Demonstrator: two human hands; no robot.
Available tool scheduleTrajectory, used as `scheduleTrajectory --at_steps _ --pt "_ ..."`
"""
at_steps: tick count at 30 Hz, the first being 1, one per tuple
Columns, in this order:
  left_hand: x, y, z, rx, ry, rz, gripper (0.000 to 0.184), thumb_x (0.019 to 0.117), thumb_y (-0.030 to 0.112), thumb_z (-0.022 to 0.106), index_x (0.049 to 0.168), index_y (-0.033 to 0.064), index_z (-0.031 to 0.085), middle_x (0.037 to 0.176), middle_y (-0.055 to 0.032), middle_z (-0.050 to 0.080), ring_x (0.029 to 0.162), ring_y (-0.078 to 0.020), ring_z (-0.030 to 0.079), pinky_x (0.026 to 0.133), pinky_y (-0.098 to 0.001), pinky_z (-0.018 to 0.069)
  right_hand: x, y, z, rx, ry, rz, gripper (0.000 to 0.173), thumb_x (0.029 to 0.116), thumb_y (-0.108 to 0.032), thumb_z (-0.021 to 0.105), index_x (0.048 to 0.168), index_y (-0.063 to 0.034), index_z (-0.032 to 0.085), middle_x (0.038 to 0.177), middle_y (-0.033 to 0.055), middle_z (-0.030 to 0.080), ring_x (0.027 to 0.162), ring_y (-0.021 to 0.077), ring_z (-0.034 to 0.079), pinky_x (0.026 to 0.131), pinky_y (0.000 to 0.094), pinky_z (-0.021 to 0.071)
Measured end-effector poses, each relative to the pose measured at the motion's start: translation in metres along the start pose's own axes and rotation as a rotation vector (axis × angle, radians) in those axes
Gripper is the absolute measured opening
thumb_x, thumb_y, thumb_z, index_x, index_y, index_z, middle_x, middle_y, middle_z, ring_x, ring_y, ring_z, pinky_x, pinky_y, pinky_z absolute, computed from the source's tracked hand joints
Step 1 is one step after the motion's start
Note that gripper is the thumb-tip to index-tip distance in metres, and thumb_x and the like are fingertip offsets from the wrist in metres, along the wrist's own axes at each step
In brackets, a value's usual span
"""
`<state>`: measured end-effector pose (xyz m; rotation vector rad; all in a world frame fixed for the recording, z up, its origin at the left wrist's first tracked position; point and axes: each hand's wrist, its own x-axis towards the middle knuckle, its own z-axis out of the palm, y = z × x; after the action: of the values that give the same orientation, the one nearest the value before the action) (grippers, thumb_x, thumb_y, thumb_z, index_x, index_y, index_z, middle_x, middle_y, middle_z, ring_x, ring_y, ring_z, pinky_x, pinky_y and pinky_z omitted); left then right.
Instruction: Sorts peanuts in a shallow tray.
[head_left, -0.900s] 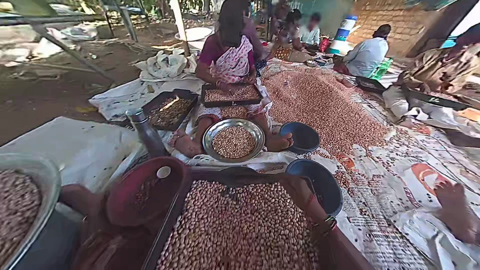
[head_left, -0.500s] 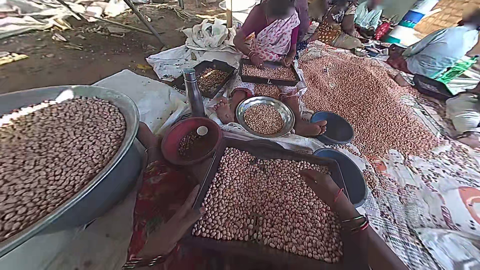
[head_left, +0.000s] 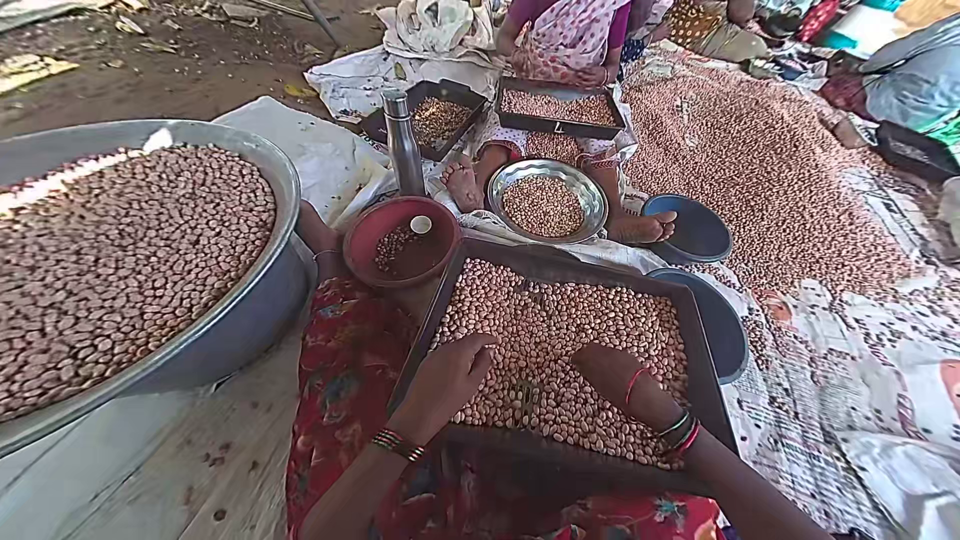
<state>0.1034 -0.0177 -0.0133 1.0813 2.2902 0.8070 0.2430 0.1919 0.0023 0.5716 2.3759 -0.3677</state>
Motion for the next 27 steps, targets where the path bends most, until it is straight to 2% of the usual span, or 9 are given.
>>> scheduleTrajectory --at_steps 3,9,12,15,17,20,22,23,27 --pt "0.015 0.011 -0.004 0.176 -0.236 -0.131 0.039 0.112 0.021 0.038 0.14 0.0039 0.058 0.123 -0.0221 0.068 0.116 -0.0392 0.065 0.1 -0.0561 0.0472 0.013 -0.005 0.015 -0.109 0.027 0.053 0.035 0.1098 -0.014 0.042 0.138 -0.0034 0.061 0.138 0.026 0.059 0.122 0.0456 0.061 0.097 0.0605 0.0495" --pt "0.019 0.007 0.001 0.381 -0.427 -0.179 0.039 0.112 0.024 0.036 0.138 0.005 0.059 0.125 -0.0247 0.067 0.119 -0.044 0.063 0.097 -0.0617 0.0474 0.016 -0.007 0.03 -0.091 0.179 -0.008 0.033 0.1088 -0.011 0.042 0.129 0.0065 0.062 0.13 0.0283 0.063 0.116 0.0458 0.064 0.095 0.0579 0.0496" --pt "0.024 0.008 0.013 0.468 -0.479 -0.206 0.039 0.111 0.024 0.039 0.142 0.0058 0.055 0.124 -0.0258 0.066 0.118 -0.0455 0.063 0.094 -0.0628 0.0486 0.016 -0.002 0.037 -0.012 0.318 -0.087 0.029 0.1056 -0.009 0.048 0.119 0.0082 0.067 0.12 0.0289 0.068 0.106 0.0467 0.069 0.087 0.0592 0.053" --pt "0.027 0.013 0.022 0.552 -0.47 -0.195 0.035 0.1103 0.019 0.039 0.136 0.0016 0.055 0.12 -0.0269 0.066 0.113 -0.0469 0.065 0.089 -0.0622 0.0504 0.008 -0.006 0.029 0.178 0.344 -0.195 0.029 0.1052 -0.01 0.051 0.12 0.0083 0.068 0.121 0.0274 0.068 0.109 0.0428 0.069 0.093 0.0576 0.053" --pt "0.027 0.015 0.022 0.548 -0.456 -0.208 0.034 0.1102 0.018 0.037 0.134 0.0001 0.054 0.119 -0.0269 0.067 0.113 -0.0464 0.065 0.089 -0.0615 0.0504 0.006 -0.014 0.023 0.254 0.451 -0.292 0.026 0.1026 -0.007 0.053 0.114 0.0092 0.07 0.114 0.0272 0.07 0.103 0.0416 0.071 0.089 0.0559 0.0548" --pt "0.028 0.009 0.015 0.037 -0.306 -0.292 0.037 0.1107 0.021 0.041 0.136 -0.0031 0.054 0.116 -0.022 0.068 0.106 -0.0337 0.068 0.094 -0.0499 0.0522 0.006 -0.034 0.011 0.362 0.6 -0.432 0.024 0.101 -0.006 0.055 0.111 0.01 0.071 0.111 0.027 0.071 0.099 0.0394 0.072 0.088 0.052 0.0565" --pt "0.025 0.003 0.02 -0.609 -0.086 -0.365 0.03 0.1118 0.017 0.035 0.126 -0.0014 0.053 0.092 -0.0092 0.07 0.071 -0.0146 0.067 0.065 -0.029 0.0558 0.009 -0.055 0.002 0.379 0.702 -0.575 0.023 0.0993 -0.006 0.057 0.107 0.0101 0.072 0.104 0.0261 0.073 0.098 0.0386 0.073 0.087 0.05 0.0576" --pt "0.025 0.005 0.024 -0.88 -0.003 -0.423 0.03 0.1124 0.021 0.03 0.121 0.0038 0.053 0.085 -0.006 0.069 0.062 -0.0124 0.065 0.055 -0.0263 0.0525 0.013 -0.065 -0.005 0.369 0.709 -0.624 0.024 0.1003 -0.007 0.057 0.109 0.0094 0.072 0.105 0.0254 0.073 0.1 0.0383 0.072 0.09 0.0491 0.0566" --pt "0.031 0.005 0.029 -1.27 0.277 -0.536 0.03 0.1107 0.021 0.034 0.09 0.0117 0.054 0.063 0.0037 0.056 0.041 -0.0017 0.041 0.037 -0.0153 0.0309 0.061 -0.083 -0.047 0.263 0.457 -0.45 0.038 0.1084 -0.017 0.046 0.139 0.0008 0.061 0.139 0.0243 0.061 0.132 0.0392 0.056 0.11 0.0534 0.0426"
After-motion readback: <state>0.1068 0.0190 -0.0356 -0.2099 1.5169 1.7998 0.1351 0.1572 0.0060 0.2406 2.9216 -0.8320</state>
